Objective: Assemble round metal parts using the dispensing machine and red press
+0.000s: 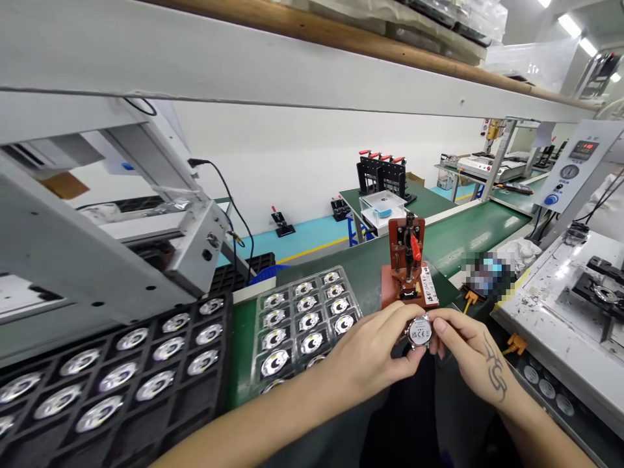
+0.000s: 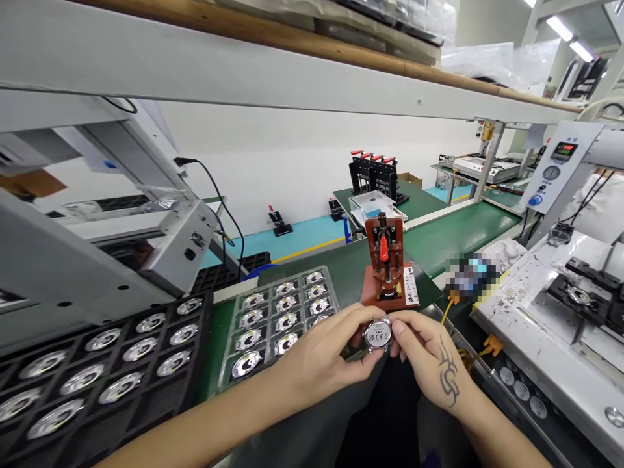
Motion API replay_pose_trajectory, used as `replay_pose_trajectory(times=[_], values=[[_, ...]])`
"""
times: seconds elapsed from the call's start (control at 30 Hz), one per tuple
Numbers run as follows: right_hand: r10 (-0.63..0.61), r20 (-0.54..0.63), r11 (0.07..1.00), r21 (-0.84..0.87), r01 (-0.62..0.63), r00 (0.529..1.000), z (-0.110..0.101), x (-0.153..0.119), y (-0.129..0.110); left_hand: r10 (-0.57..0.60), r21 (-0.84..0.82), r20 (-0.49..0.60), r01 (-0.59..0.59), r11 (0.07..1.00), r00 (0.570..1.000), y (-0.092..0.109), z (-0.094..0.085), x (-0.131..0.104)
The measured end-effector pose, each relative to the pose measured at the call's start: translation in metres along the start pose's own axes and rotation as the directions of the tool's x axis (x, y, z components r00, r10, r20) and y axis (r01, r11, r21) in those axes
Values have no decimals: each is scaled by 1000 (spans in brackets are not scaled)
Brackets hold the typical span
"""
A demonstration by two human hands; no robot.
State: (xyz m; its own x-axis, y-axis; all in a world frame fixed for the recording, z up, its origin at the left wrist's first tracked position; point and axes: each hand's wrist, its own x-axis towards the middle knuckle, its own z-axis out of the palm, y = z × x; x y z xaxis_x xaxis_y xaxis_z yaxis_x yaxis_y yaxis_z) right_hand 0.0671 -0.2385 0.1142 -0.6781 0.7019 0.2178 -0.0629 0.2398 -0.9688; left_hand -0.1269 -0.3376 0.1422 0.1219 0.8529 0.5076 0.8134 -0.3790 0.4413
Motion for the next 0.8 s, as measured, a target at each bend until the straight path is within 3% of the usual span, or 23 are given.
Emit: replay_pose_trajectory(times=[0.13,0.2,0.23,0.3,0.33,0.37,0.4,0.47,0.53,0.63,0.7,0.8], values=[[45,-13,999,22,-44,999,-1,-2,-2,-73,-118,49,79,990,996,2,0,1],[58,-14,998,19,-57,998,0,-6,0,-165,-295,91,185,938,982,5,3,-3],[59,-18,998,9,-59,998,2,-10,3,-231,-432,123,261,863,965,7,6,-8],[45,-29,999,-23,-45,999,6,-17,13,-358,-698,215,399,594,909,9,14,-21],[31,-28,999,-42,-32,999,8,-20,20,-403,-775,261,439,454,877,9,18,-29],[17,-13,998,-60,-18,1000,11,-23,28,-436,-797,291,468,382,852,7,21,-38],[8,11,997,-76,-7,1000,14,-25,36,-473,-781,296,495,380,830,3,21,-48],[15,89,994,-112,-5,996,19,-29,52,-567,-667,229,552,501,791,-8,13,-70],[39,129,988,-154,-19,991,21,-33,66,-661,-514,89,603,610,745,-24,-8,-95],[101,98,973,-218,-78,990,11,-41,87,-755,-314,-125,697,645,643,-58,-59,-137],[178,72,957,-246,-156,981,-3,-47,106,-786,-156,-267,780,607,558,-83,-99,-170],[301,45,932,-226,-284,952,-26,-53,139,-793,43,-447,896,442,413,-114,-158,-229]])
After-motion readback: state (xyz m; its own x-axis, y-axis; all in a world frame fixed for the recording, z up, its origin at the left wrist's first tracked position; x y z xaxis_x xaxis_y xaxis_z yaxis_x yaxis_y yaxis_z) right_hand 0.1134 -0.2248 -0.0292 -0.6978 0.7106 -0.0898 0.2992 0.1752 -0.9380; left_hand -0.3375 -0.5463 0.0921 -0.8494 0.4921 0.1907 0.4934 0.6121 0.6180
